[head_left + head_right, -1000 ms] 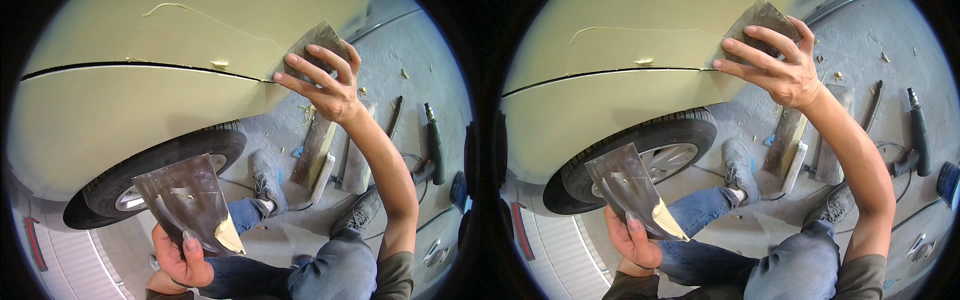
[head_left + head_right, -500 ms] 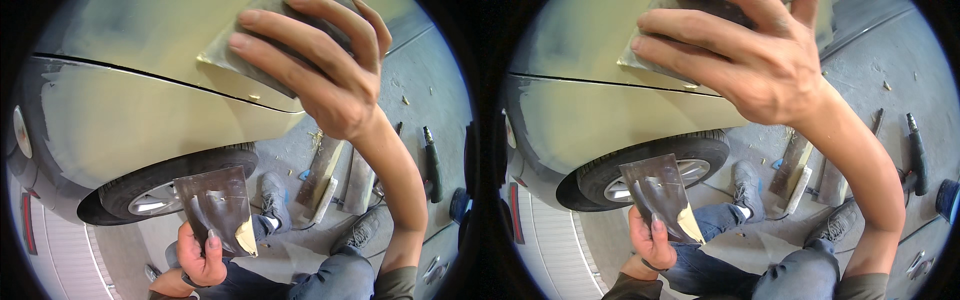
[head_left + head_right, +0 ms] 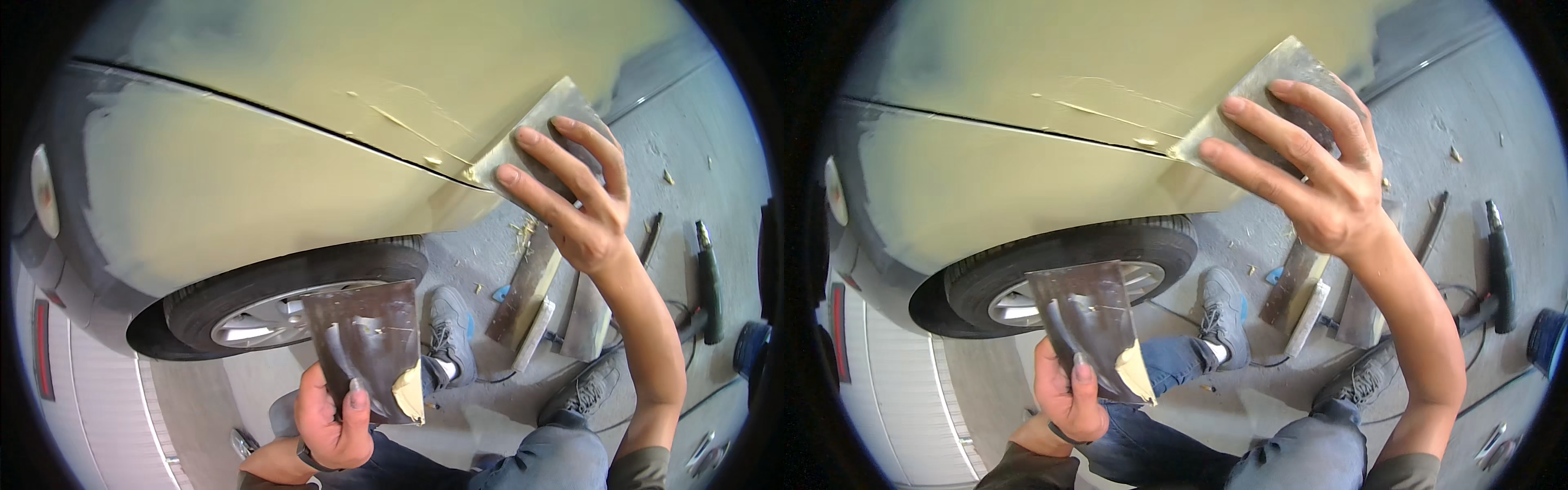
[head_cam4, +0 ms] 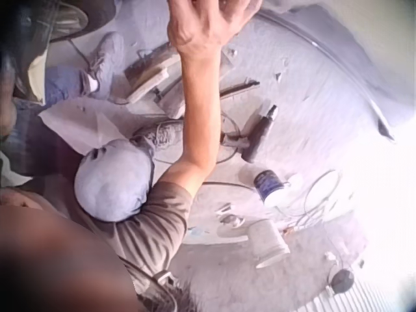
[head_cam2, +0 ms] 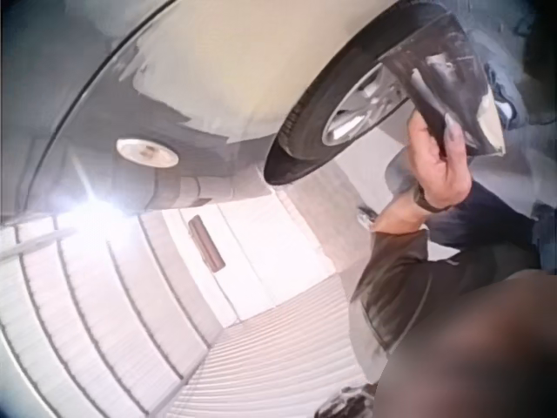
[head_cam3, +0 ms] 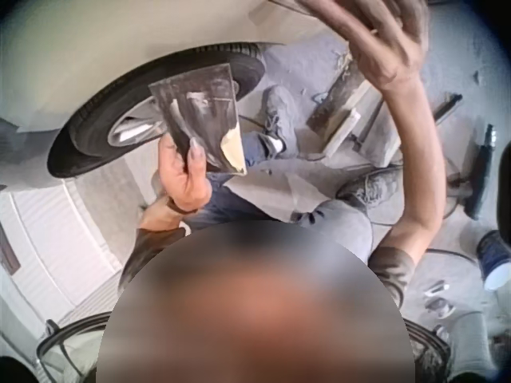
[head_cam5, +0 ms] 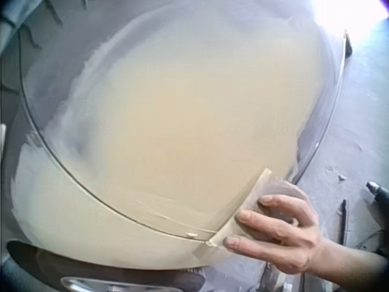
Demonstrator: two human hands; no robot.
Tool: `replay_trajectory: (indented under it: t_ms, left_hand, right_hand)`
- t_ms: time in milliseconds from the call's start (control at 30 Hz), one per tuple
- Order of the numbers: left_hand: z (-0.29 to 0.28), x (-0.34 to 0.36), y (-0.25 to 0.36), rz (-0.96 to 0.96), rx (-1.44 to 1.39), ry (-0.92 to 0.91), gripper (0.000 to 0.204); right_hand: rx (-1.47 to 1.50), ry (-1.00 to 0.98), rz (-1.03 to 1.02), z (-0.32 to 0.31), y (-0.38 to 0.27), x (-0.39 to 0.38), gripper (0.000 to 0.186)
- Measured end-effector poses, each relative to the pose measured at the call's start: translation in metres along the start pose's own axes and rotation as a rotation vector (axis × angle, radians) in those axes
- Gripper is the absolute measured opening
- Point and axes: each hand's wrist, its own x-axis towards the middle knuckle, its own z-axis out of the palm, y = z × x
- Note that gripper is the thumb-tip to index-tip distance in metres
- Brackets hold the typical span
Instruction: The person uses a heat gun to warm the front bumper area, then applies body filler with a putty knife to fill a gap between panels. The person smooths the filler and checks the surface by hand.
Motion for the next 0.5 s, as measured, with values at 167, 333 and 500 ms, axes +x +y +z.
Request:
replay_trajectory:
  t_ms: [167,333,500]
  left_hand:
    - [0.004,-0.001,-0.002,0.024,-0.061,0.087,0.04]
    - [0.004,0.0,-0.002,0.036,-0.097,0.133,0.037]
    - [0.002,0.0,-0.001,0.015,-0.094,0.115,0.037]
  right_hand:
    - [0.081,0.104,-0.076,-0.003,-0.021,0.075,0.043]
    - [-0.056,0.244,-0.259,0.009,-0.023,0.128,0.043]
    - [0.026,0.149,-0.119,0.013,-0.023,0.105,0.045]
